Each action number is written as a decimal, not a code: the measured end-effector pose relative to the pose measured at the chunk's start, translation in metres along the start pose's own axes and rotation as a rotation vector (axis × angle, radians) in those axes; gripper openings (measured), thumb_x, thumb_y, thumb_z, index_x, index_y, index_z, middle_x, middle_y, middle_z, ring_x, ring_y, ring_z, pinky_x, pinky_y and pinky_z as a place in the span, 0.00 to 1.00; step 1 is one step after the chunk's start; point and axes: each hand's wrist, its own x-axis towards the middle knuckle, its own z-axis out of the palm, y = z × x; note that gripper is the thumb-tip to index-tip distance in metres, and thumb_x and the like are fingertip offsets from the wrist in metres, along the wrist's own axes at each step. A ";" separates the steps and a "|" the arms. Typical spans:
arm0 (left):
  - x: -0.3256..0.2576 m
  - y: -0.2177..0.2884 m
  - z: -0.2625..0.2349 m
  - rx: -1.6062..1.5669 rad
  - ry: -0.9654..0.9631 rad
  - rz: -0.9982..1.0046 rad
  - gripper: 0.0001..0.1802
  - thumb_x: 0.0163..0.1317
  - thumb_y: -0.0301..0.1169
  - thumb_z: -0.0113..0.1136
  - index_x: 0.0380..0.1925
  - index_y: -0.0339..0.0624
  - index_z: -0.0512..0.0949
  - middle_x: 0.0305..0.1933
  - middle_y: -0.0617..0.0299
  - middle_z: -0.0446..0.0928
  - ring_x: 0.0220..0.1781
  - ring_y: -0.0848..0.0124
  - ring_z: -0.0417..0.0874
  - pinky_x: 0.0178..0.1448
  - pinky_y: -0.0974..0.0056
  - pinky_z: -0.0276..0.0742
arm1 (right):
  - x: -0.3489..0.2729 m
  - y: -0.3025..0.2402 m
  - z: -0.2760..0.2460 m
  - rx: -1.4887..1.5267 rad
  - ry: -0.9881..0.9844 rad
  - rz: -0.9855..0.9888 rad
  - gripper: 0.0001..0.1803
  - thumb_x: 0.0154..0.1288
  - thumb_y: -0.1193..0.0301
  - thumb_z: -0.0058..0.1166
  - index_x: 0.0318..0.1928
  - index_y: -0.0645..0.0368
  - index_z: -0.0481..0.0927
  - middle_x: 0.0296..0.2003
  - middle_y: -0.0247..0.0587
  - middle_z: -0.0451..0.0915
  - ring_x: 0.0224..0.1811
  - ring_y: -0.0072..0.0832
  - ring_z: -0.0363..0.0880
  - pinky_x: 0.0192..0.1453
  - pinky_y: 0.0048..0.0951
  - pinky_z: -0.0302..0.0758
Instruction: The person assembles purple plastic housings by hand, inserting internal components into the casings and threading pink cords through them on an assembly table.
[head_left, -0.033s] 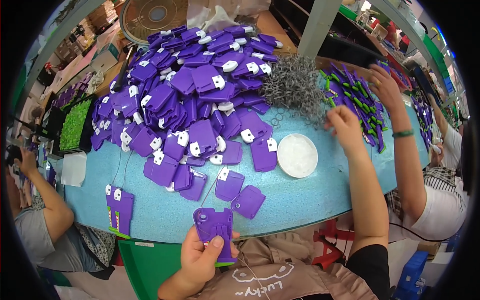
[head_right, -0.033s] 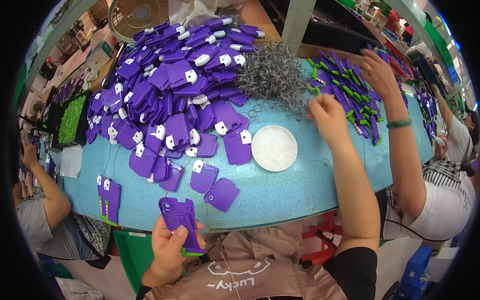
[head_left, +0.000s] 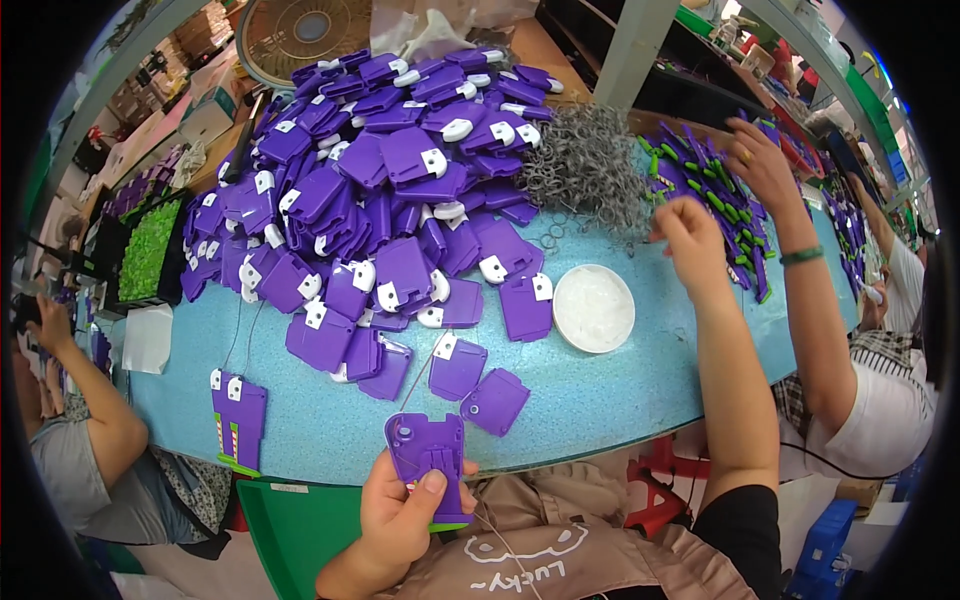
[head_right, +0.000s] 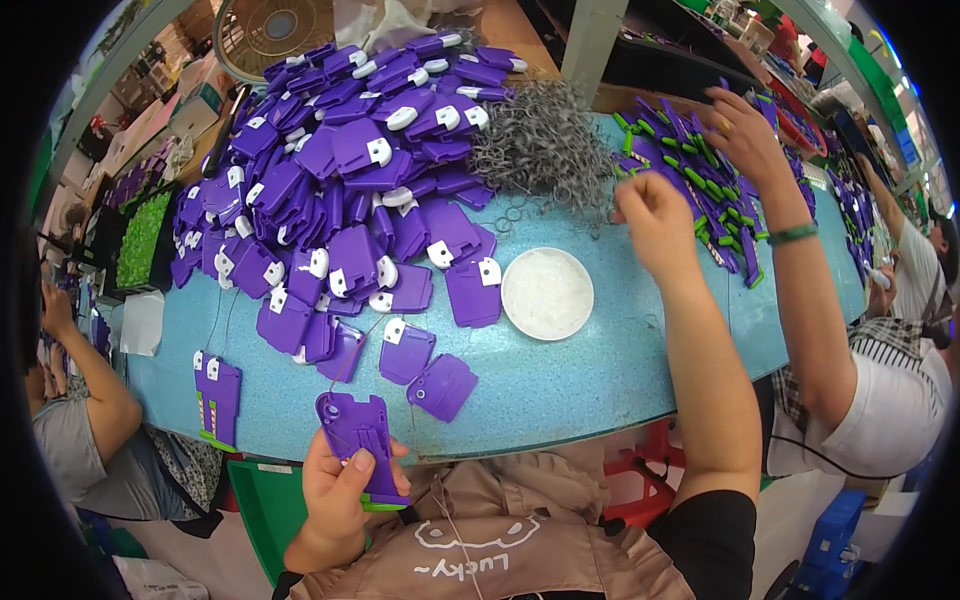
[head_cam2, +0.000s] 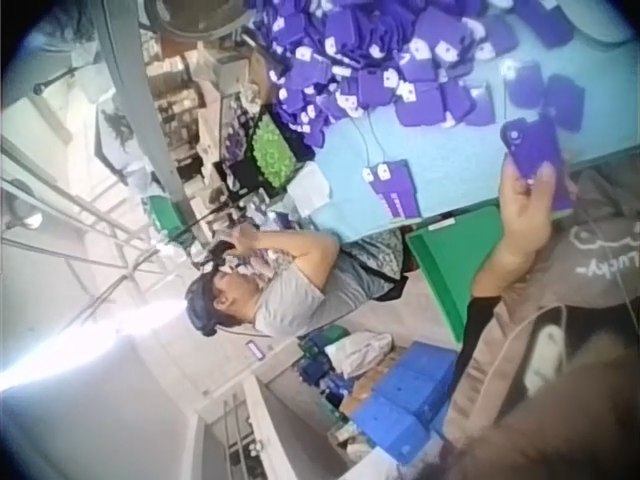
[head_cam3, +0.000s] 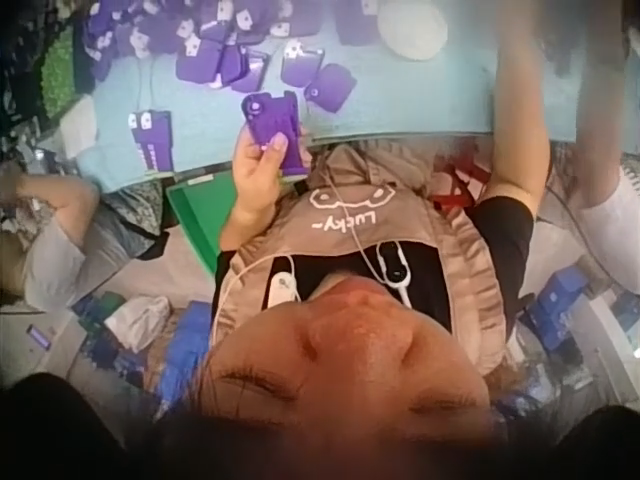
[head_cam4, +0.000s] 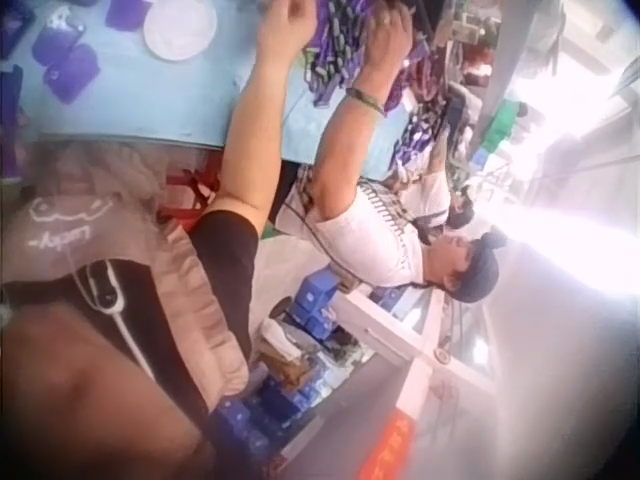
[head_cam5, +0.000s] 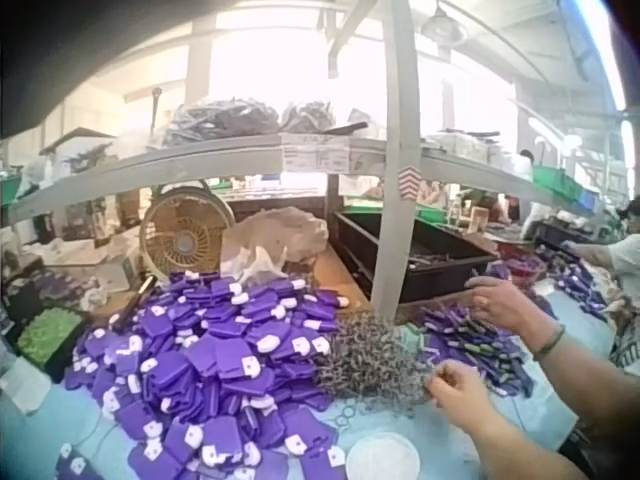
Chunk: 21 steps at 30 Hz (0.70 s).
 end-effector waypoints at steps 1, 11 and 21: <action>0.000 0.000 0.001 -0.002 -0.016 -0.004 0.15 0.63 0.27 0.48 0.48 0.33 0.62 0.41 0.46 0.76 0.31 0.68 0.80 0.36 0.65 0.79 | 0.011 0.003 -0.007 -0.048 0.042 -0.135 0.07 0.61 0.70 0.50 0.29 0.60 0.73 0.22 0.29 0.74 0.25 0.14 0.70 0.26 0.16 0.63; -0.005 -0.003 -0.008 -0.002 0.017 0.031 0.15 0.63 0.27 0.47 0.48 0.33 0.62 0.40 0.47 0.76 0.31 0.68 0.80 0.35 0.65 0.79 | 0.030 0.014 -0.028 -0.374 0.077 -0.337 0.07 0.57 0.72 0.55 0.31 0.63 0.77 0.24 0.32 0.74 0.24 0.18 0.70 0.30 0.21 0.67; -0.002 0.000 -0.007 0.009 0.005 0.003 0.14 0.63 0.27 0.47 0.47 0.33 0.62 0.41 0.46 0.76 0.30 0.69 0.80 0.35 0.65 0.78 | -0.029 0.001 0.002 -0.583 -0.061 -0.250 0.07 0.53 0.71 0.58 0.28 0.61 0.77 0.27 0.39 0.74 0.23 0.25 0.71 0.27 0.25 0.68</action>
